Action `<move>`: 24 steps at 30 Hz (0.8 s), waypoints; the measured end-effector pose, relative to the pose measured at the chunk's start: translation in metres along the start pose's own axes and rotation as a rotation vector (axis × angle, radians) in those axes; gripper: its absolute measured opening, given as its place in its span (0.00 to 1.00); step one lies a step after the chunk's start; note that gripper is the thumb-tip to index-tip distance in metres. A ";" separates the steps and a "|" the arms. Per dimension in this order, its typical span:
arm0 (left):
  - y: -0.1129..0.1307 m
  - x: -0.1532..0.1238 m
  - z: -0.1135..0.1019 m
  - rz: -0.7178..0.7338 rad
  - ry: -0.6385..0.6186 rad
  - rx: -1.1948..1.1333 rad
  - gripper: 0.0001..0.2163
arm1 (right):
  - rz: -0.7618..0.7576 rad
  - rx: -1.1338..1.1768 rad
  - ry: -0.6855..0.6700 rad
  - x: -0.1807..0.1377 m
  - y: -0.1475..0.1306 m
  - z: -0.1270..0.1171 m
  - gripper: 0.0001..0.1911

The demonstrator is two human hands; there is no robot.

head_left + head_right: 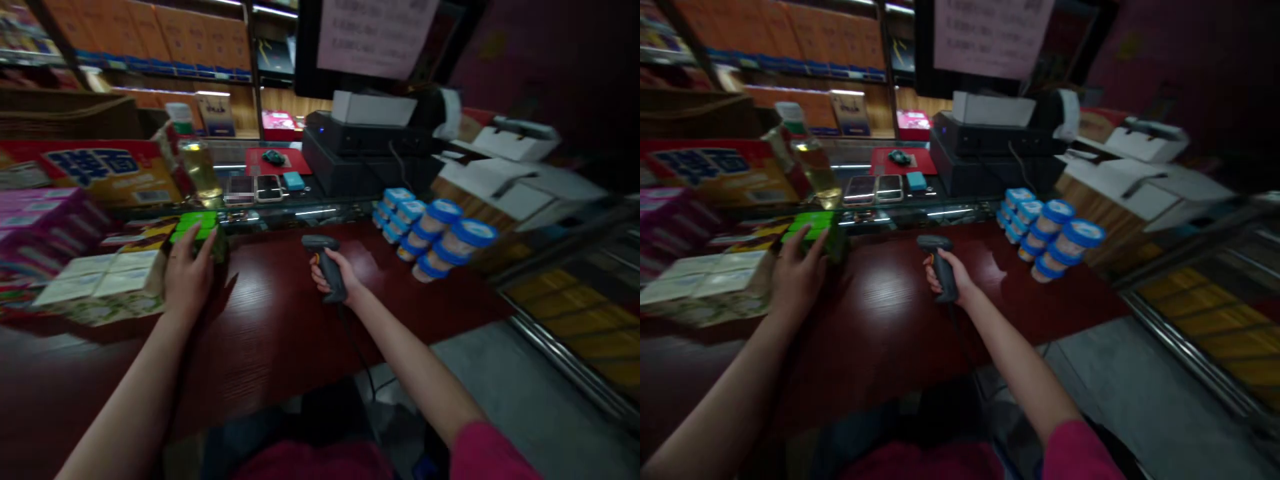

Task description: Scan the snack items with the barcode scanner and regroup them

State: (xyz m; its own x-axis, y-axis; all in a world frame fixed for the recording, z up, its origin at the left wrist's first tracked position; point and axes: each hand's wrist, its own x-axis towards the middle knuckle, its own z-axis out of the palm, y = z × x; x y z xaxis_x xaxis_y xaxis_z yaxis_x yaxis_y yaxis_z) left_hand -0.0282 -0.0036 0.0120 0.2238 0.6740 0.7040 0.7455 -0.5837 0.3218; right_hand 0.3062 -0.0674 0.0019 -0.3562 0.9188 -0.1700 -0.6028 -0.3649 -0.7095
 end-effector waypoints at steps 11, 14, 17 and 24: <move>0.177 0.005 0.120 0.402 -0.363 -0.415 0.23 | -0.535 -0.058 0.384 -0.140 0.002 -0.053 0.17; 0.253 0.031 0.149 0.379 -0.317 -0.593 0.23 | -0.721 -0.029 0.537 -0.178 0.002 -0.062 0.17; 0.323 0.065 0.165 0.441 -0.293 -0.721 0.26 | -0.849 0.062 0.671 -0.199 -0.001 -0.071 0.17; 0.406 0.121 0.188 0.623 -0.329 -0.626 0.29 | -0.943 0.276 0.744 -0.201 -0.007 -0.081 0.17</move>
State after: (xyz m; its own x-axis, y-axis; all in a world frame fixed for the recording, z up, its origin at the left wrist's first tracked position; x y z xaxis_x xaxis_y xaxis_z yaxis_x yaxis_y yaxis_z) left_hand 0.4189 -0.0740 0.1087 0.7061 0.1966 0.6803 -0.0196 -0.9549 0.2962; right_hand 0.4399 -0.2374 -0.0139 0.7389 0.6688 -0.0819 -0.5666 0.5510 -0.6126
